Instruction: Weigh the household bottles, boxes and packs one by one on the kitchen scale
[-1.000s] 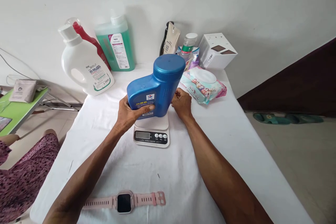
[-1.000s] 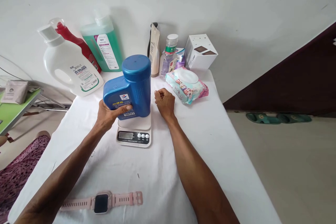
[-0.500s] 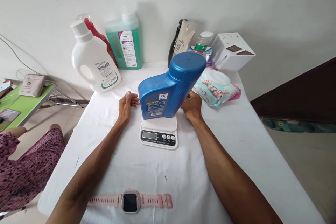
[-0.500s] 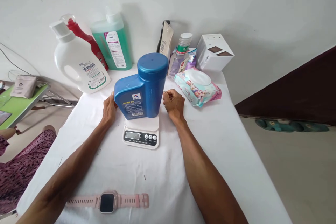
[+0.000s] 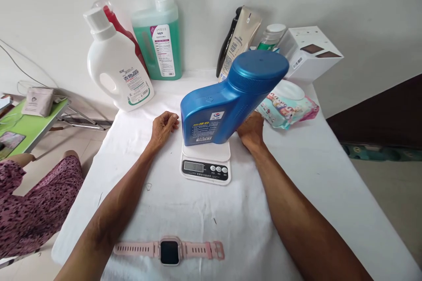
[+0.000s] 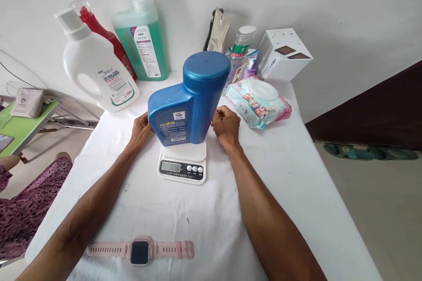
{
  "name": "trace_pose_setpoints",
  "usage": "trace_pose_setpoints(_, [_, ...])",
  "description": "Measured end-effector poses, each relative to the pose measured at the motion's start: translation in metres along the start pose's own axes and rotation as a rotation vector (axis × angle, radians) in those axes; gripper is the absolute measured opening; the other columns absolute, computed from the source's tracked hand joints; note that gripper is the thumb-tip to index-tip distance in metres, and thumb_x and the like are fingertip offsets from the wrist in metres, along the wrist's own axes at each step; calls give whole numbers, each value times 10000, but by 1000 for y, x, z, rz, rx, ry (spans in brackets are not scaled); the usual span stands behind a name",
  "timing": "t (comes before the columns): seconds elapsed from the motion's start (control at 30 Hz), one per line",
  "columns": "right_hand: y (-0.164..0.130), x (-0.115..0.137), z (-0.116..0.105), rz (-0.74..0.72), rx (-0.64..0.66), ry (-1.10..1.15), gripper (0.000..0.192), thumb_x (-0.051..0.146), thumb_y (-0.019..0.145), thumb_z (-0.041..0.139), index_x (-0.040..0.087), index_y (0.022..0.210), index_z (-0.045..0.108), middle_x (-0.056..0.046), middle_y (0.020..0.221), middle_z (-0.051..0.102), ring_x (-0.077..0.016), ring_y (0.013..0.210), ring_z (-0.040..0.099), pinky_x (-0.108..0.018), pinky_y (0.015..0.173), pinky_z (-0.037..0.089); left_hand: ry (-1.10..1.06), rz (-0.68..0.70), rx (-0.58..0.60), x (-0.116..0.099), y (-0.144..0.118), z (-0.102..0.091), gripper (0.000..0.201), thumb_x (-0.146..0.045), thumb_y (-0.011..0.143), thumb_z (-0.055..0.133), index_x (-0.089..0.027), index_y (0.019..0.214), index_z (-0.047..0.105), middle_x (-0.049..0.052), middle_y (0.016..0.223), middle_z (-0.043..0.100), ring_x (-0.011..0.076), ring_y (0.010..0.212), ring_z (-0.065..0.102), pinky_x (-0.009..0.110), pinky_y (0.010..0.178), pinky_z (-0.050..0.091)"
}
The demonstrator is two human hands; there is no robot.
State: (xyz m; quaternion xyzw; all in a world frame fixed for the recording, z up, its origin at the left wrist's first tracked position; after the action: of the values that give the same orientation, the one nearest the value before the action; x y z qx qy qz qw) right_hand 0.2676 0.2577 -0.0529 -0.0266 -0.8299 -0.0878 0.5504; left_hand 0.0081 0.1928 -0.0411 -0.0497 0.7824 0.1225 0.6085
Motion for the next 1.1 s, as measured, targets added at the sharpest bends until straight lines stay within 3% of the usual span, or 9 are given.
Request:
trace_pose_setpoints(0.17, [-1,0,0,9,14,-6,196,203,808,553,242,634,470,4,531,567,-175,515,543,-286,514,463,3,13,8,1,0,1,345,-474,856,678,-179,686,621,-5,569,606,119,531,562,241,512,437])
trace_pose_setpoints(0.63, [-3,1,0,36,19,54,156,181,789,549,228,643,517,4,522,571,-165,503,528,-278,495,434,58,-4,10,0,0,2,216,-334,834,641,-173,691,620,7,610,639,130,558,584,247,528,426])
trace_pose_setpoints(0.73, [-4,-2,0,47,23,117,150,262,800,575,224,662,529,11,530,567,-143,478,511,-265,480,428,55,2,9,-1,0,1,225,-327,839,638,-175,676,606,9,612,637,125,548,574,249,527,414])
trace_pose_setpoints(0.83, [-11,-1,-10,62,13,200,264,427,863,556,227,693,533,-8,596,601,-140,497,534,-259,468,423,37,11,9,-1,-1,0,240,-345,847,639,-177,680,605,2,595,623,116,521,551,245,511,397])
trace_pose_setpoints(0.93, [-36,9,-36,18,-23,292,361,515,909,558,240,676,549,-32,645,608,-166,534,554,-301,483,424,21,6,4,1,0,0,267,-372,842,671,-181,670,597,-3,579,618,114,517,549,241,509,399])
trace_pose_setpoints(1.03, [-84,30,-67,-92,-32,254,410,495,949,597,266,612,554,-21,615,566,-191,558,514,-357,545,427,22,2,-8,3,1,0,275,-363,837,688,-185,655,585,-3,569,621,116,516,553,242,513,407])
trace_pose_setpoints(1.1, [-123,44,-75,-162,182,205,452,483,994,539,269,596,551,-14,606,555,-203,578,506,-375,587,438,25,6,-8,5,2,1,262,-349,838,686,-186,659,585,-5,570,623,116,511,552,244,514,407])
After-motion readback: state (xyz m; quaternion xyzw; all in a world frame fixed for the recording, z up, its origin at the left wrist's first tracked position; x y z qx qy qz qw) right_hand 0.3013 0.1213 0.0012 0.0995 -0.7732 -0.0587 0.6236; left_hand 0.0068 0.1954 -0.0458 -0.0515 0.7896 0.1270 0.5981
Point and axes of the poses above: each hand's wrist, its own y-axis towards the middle knuckle, its own z-axis out of the palm, x = y × z, the point moved 1 cm from there along y, towards the middle knuckle
